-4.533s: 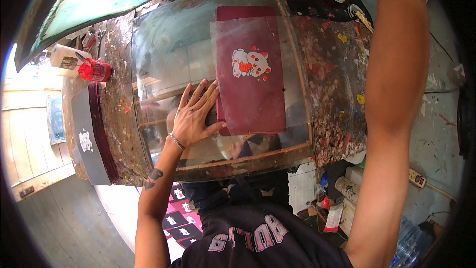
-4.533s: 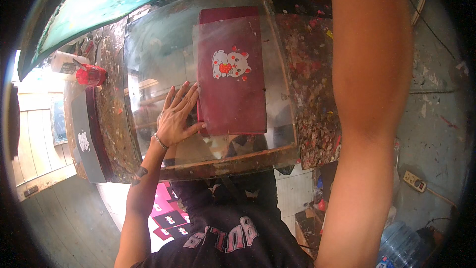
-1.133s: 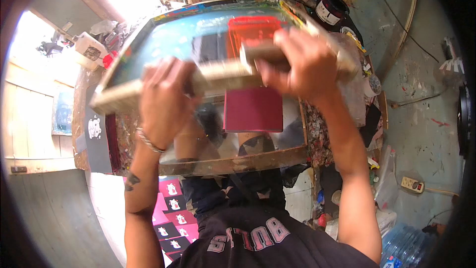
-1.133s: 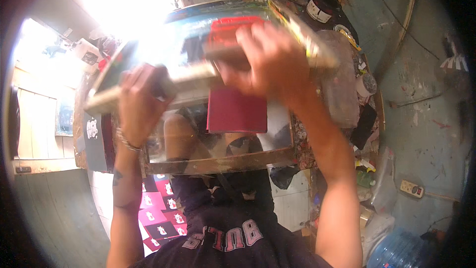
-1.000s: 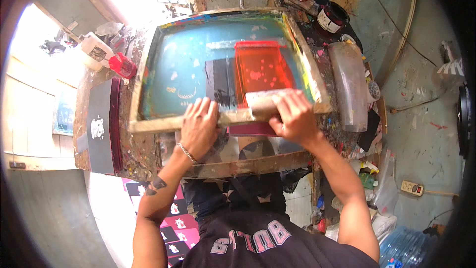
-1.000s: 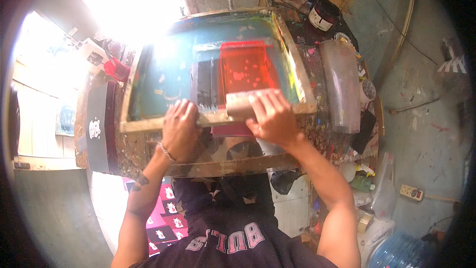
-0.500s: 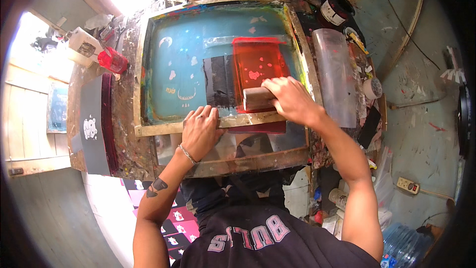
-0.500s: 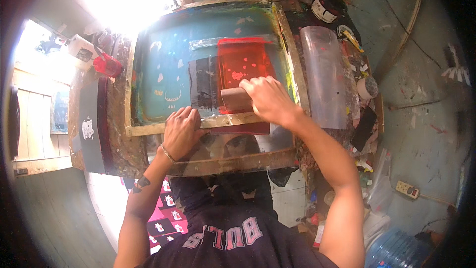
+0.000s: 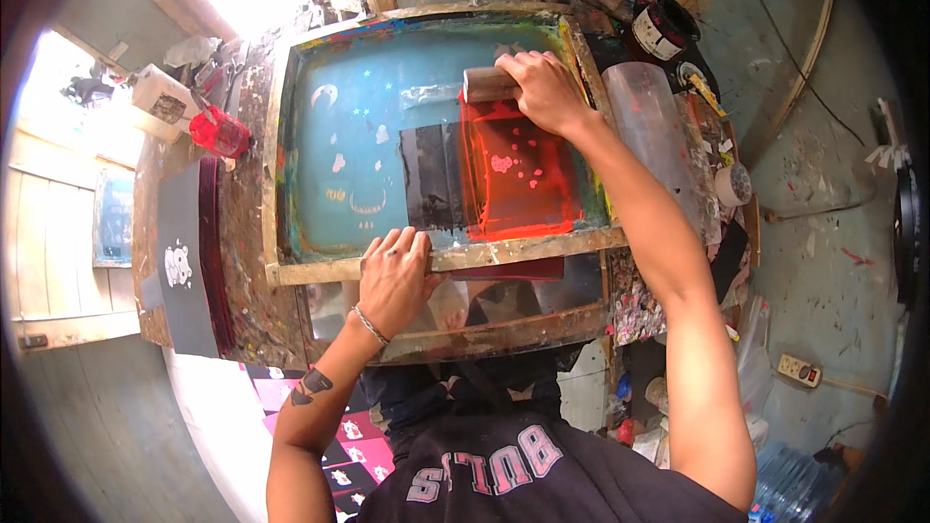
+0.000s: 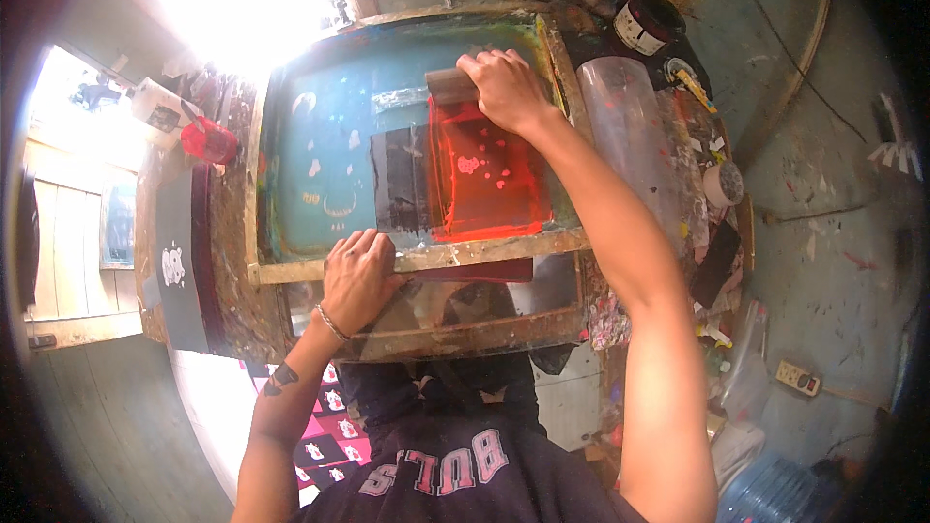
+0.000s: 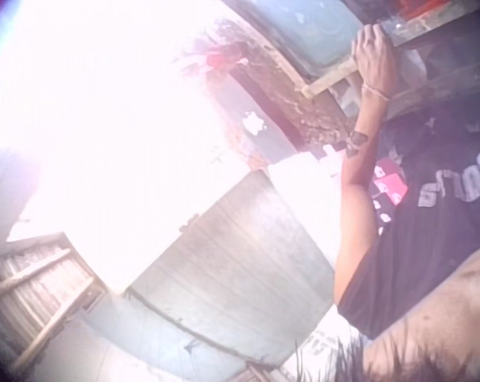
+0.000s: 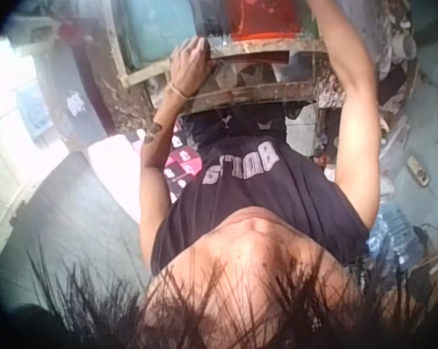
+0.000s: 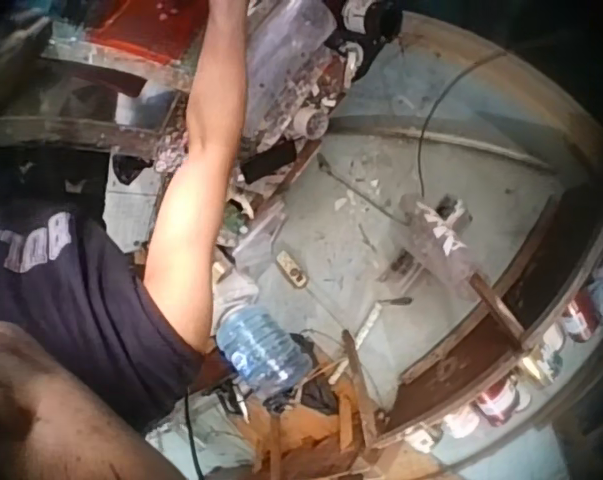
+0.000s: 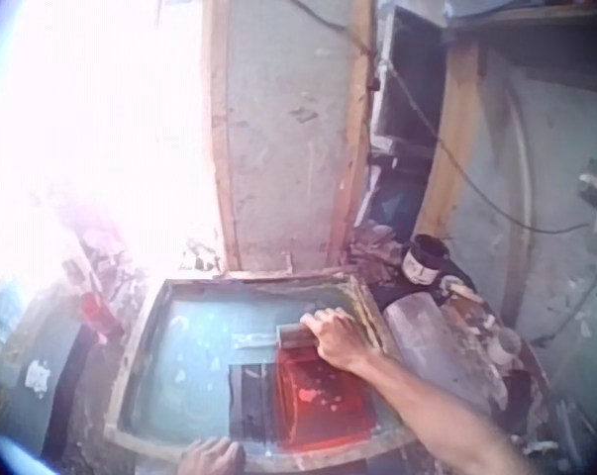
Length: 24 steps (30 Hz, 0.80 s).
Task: The person performs screen printing on rectangular cards using a squeegee to apply red ink through a mesh screen. They repeatedly place cards under the screen, pull ink across, and stack the printed cards on the floor.
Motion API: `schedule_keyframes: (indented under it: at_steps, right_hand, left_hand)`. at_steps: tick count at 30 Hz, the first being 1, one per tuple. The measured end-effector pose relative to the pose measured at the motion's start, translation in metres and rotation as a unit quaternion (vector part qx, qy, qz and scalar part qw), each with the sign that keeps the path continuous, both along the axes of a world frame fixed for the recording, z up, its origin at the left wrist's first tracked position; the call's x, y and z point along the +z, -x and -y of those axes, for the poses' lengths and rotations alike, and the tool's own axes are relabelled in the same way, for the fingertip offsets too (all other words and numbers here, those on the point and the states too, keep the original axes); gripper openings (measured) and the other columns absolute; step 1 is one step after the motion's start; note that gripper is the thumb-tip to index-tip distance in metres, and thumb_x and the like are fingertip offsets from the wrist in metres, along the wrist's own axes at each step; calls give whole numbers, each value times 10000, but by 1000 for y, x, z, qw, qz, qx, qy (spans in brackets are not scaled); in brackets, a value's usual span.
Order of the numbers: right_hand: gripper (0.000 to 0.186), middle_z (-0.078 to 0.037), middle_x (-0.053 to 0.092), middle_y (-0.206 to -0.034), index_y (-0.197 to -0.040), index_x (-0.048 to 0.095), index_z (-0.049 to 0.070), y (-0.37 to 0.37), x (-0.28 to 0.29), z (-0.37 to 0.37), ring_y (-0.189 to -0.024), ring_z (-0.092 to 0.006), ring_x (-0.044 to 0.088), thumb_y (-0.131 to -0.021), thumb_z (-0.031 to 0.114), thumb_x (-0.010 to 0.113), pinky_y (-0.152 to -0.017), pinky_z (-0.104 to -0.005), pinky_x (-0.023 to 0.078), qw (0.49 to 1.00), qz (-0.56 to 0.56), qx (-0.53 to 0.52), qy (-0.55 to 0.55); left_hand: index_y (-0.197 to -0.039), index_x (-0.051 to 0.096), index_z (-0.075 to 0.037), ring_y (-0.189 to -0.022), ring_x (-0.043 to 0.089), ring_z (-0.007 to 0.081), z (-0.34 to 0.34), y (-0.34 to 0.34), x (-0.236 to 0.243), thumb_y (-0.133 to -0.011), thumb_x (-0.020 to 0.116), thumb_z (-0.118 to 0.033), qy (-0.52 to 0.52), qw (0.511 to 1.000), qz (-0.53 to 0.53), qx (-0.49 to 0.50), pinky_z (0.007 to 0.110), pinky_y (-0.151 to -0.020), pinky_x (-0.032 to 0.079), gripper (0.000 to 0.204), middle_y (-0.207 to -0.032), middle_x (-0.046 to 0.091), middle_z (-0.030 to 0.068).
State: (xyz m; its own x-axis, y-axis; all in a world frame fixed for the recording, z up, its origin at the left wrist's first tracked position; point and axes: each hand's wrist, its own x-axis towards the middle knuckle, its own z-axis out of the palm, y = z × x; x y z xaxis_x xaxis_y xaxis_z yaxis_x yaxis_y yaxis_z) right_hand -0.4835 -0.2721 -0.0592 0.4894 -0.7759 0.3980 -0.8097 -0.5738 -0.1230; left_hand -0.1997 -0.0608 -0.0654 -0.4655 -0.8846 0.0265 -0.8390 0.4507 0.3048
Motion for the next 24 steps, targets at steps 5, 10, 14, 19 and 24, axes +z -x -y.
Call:
schedule_keyframes:
  at_steps: [5,10,14,19,24]
  right_hand:
    - [279,-190,679,-912,-1047,645,41,-4,-11,-57,-946,-398,651,-818,-32,503,-870,-516,505,999,27,-12,26]
    - [274,-173,643,-873,-1053,649,31,-6,11,-172,-901,-366,638,-818,-37,526,-837,-483,494,996,22,-3,-81]
    - [251,-152,644,-926,-1107,657,26,0,8,-200,-901,-332,634,-874,40,564,-846,-449,503,1000,14,2,-3]
    - [455,-140,644,-997,-1134,662,32,0,55,-207,-911,-314,644,-942,443,629,-810,-432,513,992,-1,-3,124]
    - [530,-167,658,-835,-1067,707,31,-1,158,-129,-868,-334,684,-917,539,681,-843,-458,531,983,10,-52,174]
  left_hand:
    - [-1018,594,-54,-1027,607,284,-1,-2,0,-730,872,-265,-13,1000,0,5,414,-868,466,453,-1015,615,85]
    - [-1005,613,-58,-1028,606,285,-3,-6,-4,-727,871,-254,-4,1000,-21,9,417,-879,470,426,-1006,618,80]
    - [-934,643,-66,-998,614,287,1,-2,1,-721,870,-251,17,999,-47,1,418,-883,479,362,-952,620,73]
    - [-998,727,-50,-909,693,281,17,-8,75,-718,899,-336,33,996,-74,25,425,-798,528,435,-947,719,106]
    - [-1040,736,-47,-890,678,307,35,14,152,-769,891,-305,240,917,-301,110,412,-784,529,405,-955,731,140]
